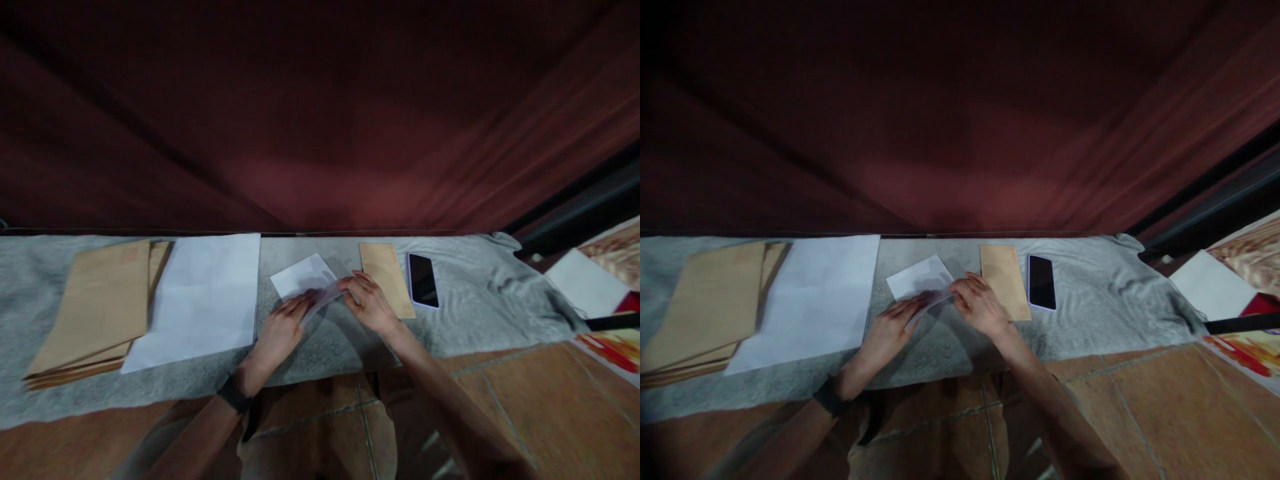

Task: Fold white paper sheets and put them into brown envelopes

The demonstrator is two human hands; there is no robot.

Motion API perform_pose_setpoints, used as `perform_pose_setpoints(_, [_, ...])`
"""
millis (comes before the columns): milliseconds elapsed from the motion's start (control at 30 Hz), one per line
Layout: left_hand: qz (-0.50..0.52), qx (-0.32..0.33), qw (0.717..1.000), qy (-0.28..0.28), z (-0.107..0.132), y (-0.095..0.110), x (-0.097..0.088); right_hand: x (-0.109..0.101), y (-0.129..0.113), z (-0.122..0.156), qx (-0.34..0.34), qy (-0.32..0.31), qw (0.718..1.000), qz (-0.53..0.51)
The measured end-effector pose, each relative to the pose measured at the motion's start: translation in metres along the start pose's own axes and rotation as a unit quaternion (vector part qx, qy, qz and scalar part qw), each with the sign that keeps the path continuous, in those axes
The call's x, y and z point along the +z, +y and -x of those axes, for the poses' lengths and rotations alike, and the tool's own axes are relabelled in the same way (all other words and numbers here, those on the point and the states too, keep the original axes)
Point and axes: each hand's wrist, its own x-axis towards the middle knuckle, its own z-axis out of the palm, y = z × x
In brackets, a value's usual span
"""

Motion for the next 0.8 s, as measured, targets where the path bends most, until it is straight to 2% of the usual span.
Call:
perform_pose_setpoints(67, [0.011, -0.007, 1.0, -0.008, -0.002, 0.0, 0.002, -0.003, -0.001, 0.0, 0.013, 0.036, 0.999, -0.026])
perform_pose_setpoints(133, [0.011, 0.006, 0.999, -0.041, -0.003, 0.0, 0.002, -0.006, -0.001, 0.0, 0.041, 0.063, 0.995, -0.067])
perform_pose_setpoints(200, [0.009, 0.012, 0.997, -0.073, -0.003, 0.001, 0.001, -0.008, -0.001, -0.001, 0.088, 0.085, 0.985, -0.125])
perform_pose_setpoints(267, [0.031, -0.001, 0.996, -0.081, -0.002, 0.003, -0.001, -0.01, 0.0, -0.003, 0.14, 0.122, 0.966, -0.179])
perform_pose_setpoints(367, [0.128, -0.065, 0.989, -0.042, -0.001, 0.006, -0.002, -0.009, 0.005, -0.007, 0.189, 0.211, 0.931, -0.23])
perform_pose_setpoints(433, [0.237, -0.141, 0.961, 0.02, -0.004, 0.01, -0.003, -0.008, 0.009, -0.01, 0.209, 0.262, 0.906, -0.258])
perform_pose_setpoints(467, [0.303, -0.188, 0.932, 0.062, -0.007, 0.013, -0.005, -0.007, 0.01, -0.011, 0.217, 0.278, 0.896, -0.27])
perform_pose_setpoints(500, [0.373, -0.235, 0.891, 0.113, -0.01, 0.017, -0.006, -0.007, 0.011, -0.011, 0.224, 0.288, 0.888, -0.278])
perform_pose_setpoints(533, [0.443, -0.279, 0.835, 0.17, -0.014, 0.021, -0.009, -0.006, 0.012, -0.012, 0.228, 0.295, 0.884, -0.283])
perform_pose_setpoints(600, [0.571, -0.346, 0.695, 0.268, -0.024, 0.028, -0.017, -0.005, 0.01, -0.012, 0.229, 0.303, 0.882, -0.28])
perform_pose_setpoints(633, [0.626, -0.364, 0.622, 0.297, -0.028, 0.031, -0.022, -0.005, 0.009, -0.011, 0.227, 0.305, 0.884, -0.271])
perform_pose_setpoints(700, [0.712, -0.381, 0.504, 0.305, -0.035, 0.034, -0.031, -0.004, 0.005, -0.01, 0.22, 0.304, 0.895, -0.242])
perform_pose_setpoints(733, [0.742, -0.387, 0.461, 0.294, -0.037, 0.035, -0.034, -0.004, 0.003, -0.01, 0.216, 0.302, 0.901, -0.225])
perform_pose_setpoints(800, [0.772, -0.394, 0.411, 0.284, -0.037, 0.033, -0.036, -0.003, 0.0, -0.01, 0.204, 0.296, 0.913, -0.195])
